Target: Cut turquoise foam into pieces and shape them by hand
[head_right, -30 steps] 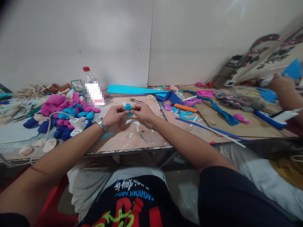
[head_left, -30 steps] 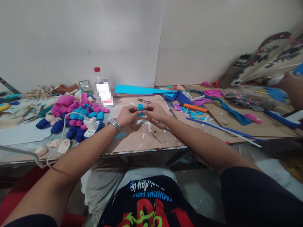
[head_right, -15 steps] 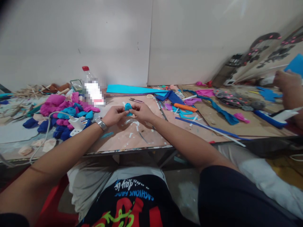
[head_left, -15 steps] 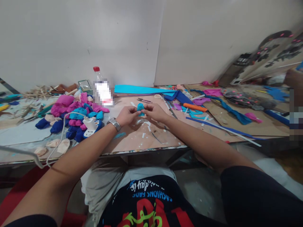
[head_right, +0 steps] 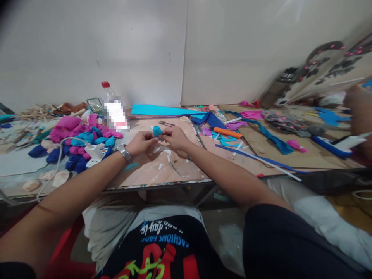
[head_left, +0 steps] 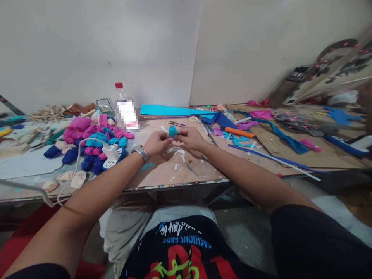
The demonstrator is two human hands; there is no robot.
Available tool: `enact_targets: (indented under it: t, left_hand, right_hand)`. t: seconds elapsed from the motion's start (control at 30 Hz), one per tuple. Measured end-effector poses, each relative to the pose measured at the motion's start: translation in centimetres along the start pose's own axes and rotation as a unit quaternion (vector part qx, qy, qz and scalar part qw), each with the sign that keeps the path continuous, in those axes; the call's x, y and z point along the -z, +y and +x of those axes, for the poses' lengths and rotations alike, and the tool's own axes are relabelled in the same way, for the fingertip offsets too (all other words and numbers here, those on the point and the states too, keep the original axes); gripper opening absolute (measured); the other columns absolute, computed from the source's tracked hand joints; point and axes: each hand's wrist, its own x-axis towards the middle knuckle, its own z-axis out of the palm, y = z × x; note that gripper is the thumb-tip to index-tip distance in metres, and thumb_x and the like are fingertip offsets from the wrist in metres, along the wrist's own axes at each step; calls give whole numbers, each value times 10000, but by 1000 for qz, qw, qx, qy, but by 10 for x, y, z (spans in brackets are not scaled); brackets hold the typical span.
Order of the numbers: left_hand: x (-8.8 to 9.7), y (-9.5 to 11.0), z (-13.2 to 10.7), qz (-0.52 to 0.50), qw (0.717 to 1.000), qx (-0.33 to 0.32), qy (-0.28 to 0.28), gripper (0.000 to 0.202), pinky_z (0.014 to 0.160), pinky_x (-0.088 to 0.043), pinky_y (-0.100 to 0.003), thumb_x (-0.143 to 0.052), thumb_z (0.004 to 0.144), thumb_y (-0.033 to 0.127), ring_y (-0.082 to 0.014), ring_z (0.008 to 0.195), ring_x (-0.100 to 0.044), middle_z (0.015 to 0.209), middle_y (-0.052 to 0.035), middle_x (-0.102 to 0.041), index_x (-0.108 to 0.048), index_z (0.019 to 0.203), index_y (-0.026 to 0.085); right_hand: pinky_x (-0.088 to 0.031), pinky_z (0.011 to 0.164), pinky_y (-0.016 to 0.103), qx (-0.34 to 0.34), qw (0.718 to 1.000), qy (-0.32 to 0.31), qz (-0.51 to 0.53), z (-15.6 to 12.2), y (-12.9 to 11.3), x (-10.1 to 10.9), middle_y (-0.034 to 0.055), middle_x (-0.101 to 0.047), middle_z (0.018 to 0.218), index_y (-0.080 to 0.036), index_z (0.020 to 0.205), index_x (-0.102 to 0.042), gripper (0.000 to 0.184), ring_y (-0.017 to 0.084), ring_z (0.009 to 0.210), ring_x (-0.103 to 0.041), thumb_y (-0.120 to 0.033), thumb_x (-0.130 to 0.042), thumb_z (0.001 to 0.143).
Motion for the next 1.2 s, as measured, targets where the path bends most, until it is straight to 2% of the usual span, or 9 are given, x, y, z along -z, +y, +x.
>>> enact_targets:
  t: [0.1, 0.23, 0.4, 0.63, 0.83, 0.93, 1.1, 1.2]
  left_hand:
    - [-3, -1, -1, -13, 1000, 15, -11, 410, 466, -366, -252, -645, 862, 570, -124, 494, -523, 607, -2, -594, -673, 855, 161]
    - [-3, 0, -3, -6, 1000, 10, -18, 393, 458, -361, -246, -638, 871, 558, -123, 479, -512, 566, 5, -572, -642, 811, 170]
    - [-3, 2, -4, 13, 1000, -4, -22, 378, 487, -358, -242, -635, 877, 528, -118, 514, -508, 598, -4, -585, -648, 788, 161]
    - [-2, 7, -2, 21, 999, -30, 12, 463, 534, -370, -242, -576, 894, 590, -117, 562, -500, 638, -11, -597, -646, 773, 149]
    - [-3, 4, -1, 40, 999, -35, 2, 468, 522, -344, -239, -559, 906, 587, -112, 551, -480, 624, -3, -577, -639, 770, 146]
    - [-4, 4, -1, 33, 999, -34, -1, 475, 523, -346, -241, -546, 915, 600, -113, 553, -478, 626, 1, -575, -626, 776, 152]
    - [-2, 4, 0, 34, 997, -62, 28, 476, 584, -374, -251, -545, 923, 580, -126, 616, -505, 655, -14, -597, -628, 741, 148]
    - [-2, 3, 0, 22, 999, -46, 14, 474, 584, -380, -258, -559, 918, 591, -133, 620, -519, 692, -26, -627, -655, 794, 144]
  right_hand:
    - [-434, 622, 273, 1, 1000, 10, -16, 1, 1, 3, 34, -704, 712, -156, 775, -752, 291, 144, 642, -568, -444, -717, 798]
    - [-446, 620, 274, -1, 1000, -8, 3, 3, 3, 3, 35, -695, 730, -153, 782, -724, 338, 143, 640, -570, -491, -715, 801]
    - [-429, 612, 274, 13, 1000, 9, -9, 3, 8, 2, 8, -623, 669, -160, 766, -700, 353, 142, 635, -549, -505, -681, 839]
    - [-431, 616, 267, 13, 1000, -5, 12, 3, 10, 3, 12, -639, 703, -155, 807, -730, 372, 137, 645, -541, -525, -707, 826]
    - [-466, 671, 276, 5, 997, -8, 71, 3, 9, 0, 19, -673, 757, -157, 808, -722, 339, 144, 693, -571, -493, -757, 781]
    - [-465, 667, 279, -1, 997, -9, 74, 3, 9, -1, 18, -673, 751, -159, 805, -718, 326, 142, 681, -571, -481, -761, 778]
    - [-453, 618, 265, -3, 997, -7, 79, 3, 6, -1, 7, -649, 719, -164, 789, -709, 313, 127, 635, -549, -472, -761, 769]
    - [-441, 610, 262, 1, 998, -1, 61, 4, 6, 0, 0, -632, 687, -162, 757, -696, 304, 124, 627, -545, -459, -764, 768]
